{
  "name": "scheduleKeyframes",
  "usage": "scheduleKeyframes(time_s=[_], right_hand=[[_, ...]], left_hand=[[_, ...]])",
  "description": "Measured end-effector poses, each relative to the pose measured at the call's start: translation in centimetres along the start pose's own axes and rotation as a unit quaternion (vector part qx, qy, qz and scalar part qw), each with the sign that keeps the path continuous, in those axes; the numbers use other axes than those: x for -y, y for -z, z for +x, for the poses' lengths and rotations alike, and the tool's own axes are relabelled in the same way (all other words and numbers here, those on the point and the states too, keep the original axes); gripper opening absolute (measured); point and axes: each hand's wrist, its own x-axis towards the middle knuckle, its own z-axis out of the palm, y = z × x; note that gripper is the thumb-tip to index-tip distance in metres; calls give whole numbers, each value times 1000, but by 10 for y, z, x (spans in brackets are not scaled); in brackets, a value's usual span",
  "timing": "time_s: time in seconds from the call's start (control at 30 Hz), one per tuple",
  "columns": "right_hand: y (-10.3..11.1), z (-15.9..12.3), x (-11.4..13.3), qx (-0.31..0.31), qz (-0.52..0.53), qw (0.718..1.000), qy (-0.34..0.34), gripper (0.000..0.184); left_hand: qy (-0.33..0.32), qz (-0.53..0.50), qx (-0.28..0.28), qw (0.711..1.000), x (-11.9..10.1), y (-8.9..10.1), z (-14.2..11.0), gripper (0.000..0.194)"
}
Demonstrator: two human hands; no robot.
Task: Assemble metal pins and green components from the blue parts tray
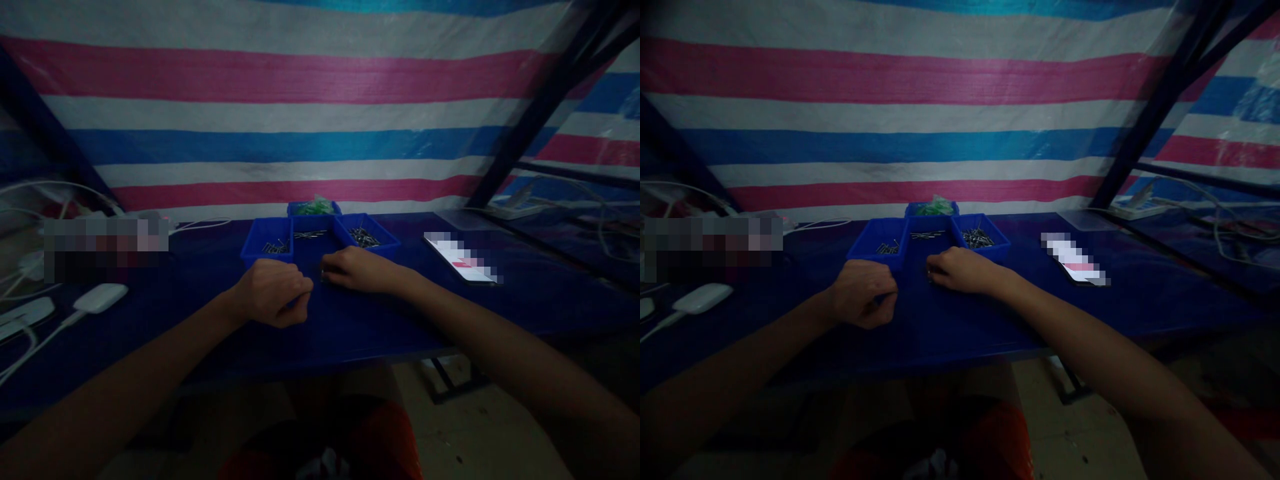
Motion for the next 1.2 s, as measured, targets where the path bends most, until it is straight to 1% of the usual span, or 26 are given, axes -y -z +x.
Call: scheduleKeyframes(time_s=[0.07,0.1,0.17,0.23,0.3,0.33,0.4,0.47,0.53,0.63,0.8,0.87,1.0,1.2], right_hand=[[0,0,-1,1,4,1000,1,15],[-1,-1,-1,1,6,1000,0,15],[-1,-1,-1,2,11,1000,-2,15],[-1,-1,-2,1,13,1000,-5,14],[-1,-1,-1,0,13,1000,-5,14],[-1,-1,-1,-1,13,1000,-4,14],[-1,-1,-1,-3,11,1000,-1,14],[-1,0,-1,-5,10,1000,4,14],[-2,0,-2,-7,9,1000,8,14],[-3,0,-3,-8,6,1000,5,14],[-2,0,-2,-5,13,1000,1,14],[-1,0,-2,-7,11,1000,0,14],[-2,0,-2,-9,10,1000,1,16],[-2,-1,-2,-6,23,1000,2,15]], left_hand=[[-4,-17,-7,1000,0,-2,-2,6],[-10,-38,-17,999,0,-4,-3,9],[-22,-93,-31,995,0,-6,-5,29],[-28,-132,-18,991,0,-8,-5,48],[-36,-132,10,991,-2,-8,-3,52],[-43,-120,19,992,-2,-8,-1,50],[-46,-84,34,995,-4,-7,1,38],[-30,-43,55,997,-5,-7,4,22],[-13,-9,79,997,-7,-9,6,13],[-4,13,105,994,-9,-12,7,14],[15,-1,117,993,-8,-16,5,14],[26,-7,130,991,-7,-16,4,14],[52,-15,187,981,-6,-18,3,16],[123,-49,256,958,-5,-17,4,10]])
